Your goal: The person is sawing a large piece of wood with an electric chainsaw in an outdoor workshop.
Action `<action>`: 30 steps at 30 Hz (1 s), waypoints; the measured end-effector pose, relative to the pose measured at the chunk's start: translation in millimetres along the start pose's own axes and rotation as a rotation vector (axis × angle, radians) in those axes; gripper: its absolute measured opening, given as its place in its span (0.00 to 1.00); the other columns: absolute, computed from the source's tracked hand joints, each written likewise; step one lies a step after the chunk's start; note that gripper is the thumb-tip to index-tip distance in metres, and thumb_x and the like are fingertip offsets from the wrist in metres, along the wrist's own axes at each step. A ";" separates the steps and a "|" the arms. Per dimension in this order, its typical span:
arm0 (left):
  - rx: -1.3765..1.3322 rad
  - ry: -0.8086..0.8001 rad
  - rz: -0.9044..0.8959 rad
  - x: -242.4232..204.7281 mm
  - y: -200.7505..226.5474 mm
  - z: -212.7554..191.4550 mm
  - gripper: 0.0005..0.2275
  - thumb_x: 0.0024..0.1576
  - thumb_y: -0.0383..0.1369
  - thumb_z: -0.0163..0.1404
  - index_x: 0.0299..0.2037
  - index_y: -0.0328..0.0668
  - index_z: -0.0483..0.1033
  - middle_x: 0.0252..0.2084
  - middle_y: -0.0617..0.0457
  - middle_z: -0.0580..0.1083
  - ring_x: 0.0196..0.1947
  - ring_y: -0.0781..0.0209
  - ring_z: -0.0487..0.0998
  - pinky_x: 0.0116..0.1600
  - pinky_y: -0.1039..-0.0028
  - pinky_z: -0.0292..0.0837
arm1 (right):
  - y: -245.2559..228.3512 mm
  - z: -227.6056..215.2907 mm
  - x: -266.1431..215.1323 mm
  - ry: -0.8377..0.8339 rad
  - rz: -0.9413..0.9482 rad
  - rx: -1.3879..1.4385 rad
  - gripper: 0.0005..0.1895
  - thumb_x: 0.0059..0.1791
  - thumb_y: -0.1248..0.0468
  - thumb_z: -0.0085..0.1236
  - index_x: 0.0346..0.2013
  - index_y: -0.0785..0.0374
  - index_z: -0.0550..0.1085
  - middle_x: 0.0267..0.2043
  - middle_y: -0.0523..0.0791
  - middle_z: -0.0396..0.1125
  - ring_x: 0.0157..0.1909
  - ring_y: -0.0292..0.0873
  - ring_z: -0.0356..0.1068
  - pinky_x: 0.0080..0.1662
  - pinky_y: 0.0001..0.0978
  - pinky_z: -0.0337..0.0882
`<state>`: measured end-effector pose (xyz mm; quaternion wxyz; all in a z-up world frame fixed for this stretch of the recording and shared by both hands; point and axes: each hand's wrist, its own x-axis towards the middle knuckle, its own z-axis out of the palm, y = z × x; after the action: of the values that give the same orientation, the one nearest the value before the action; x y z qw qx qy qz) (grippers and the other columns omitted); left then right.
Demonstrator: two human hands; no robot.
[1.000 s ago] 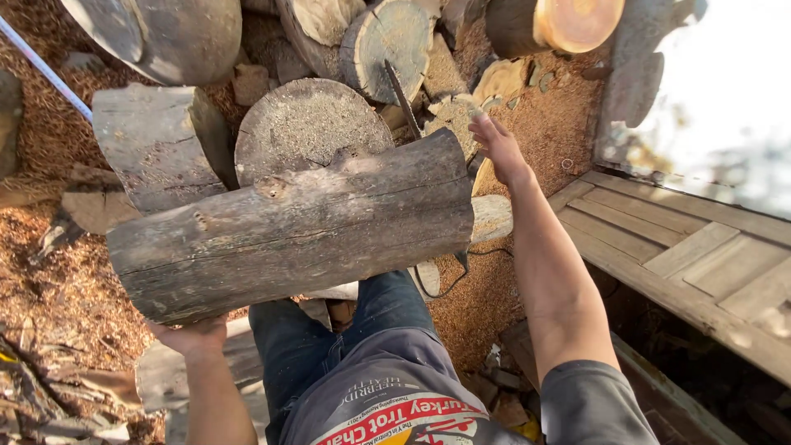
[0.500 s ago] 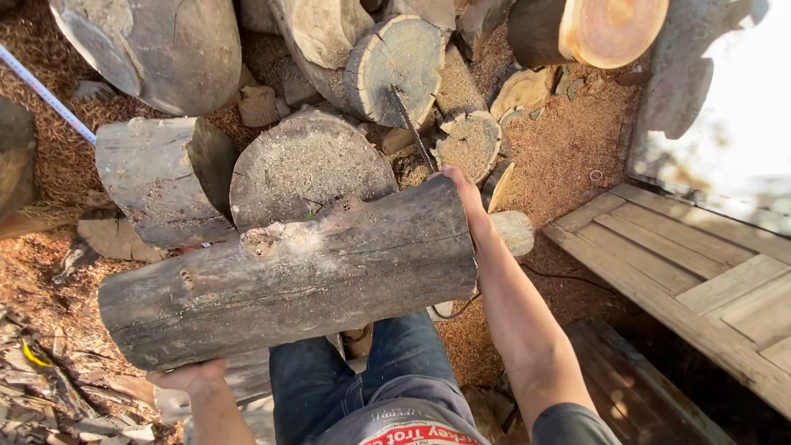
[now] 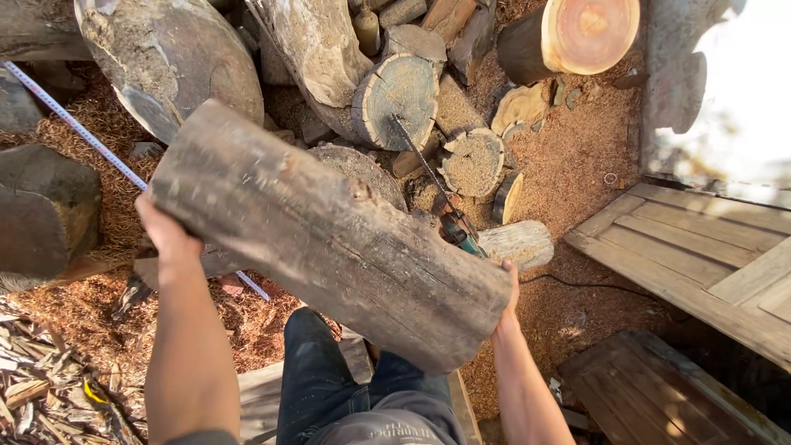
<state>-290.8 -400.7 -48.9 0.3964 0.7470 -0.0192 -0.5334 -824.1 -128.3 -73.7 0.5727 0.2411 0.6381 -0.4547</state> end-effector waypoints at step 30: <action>0.671 -0.620 0.025 -91.3 -274.9 -108.1 0.57 0.46 0.67 0.53 0.78 0.46 0.34 0.79 0.36 0.43 0.78 0.39 0.46 0.75 0.50 0.48 | 141.2 -2.3 -64.9 0.078 -0.467 -1.232 0.36 0.49 0.43 0.55 0.67 0.56 0.65 0.63 0.55 0.68 0.61 0.53 0.71 0.59 0.53 0.73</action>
<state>-350.6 -109.3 -133.3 0.1144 0.6390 -0.3176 -0.6912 -693.5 -46.0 -55.2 0.4688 -0.2591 0.8373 -0.1094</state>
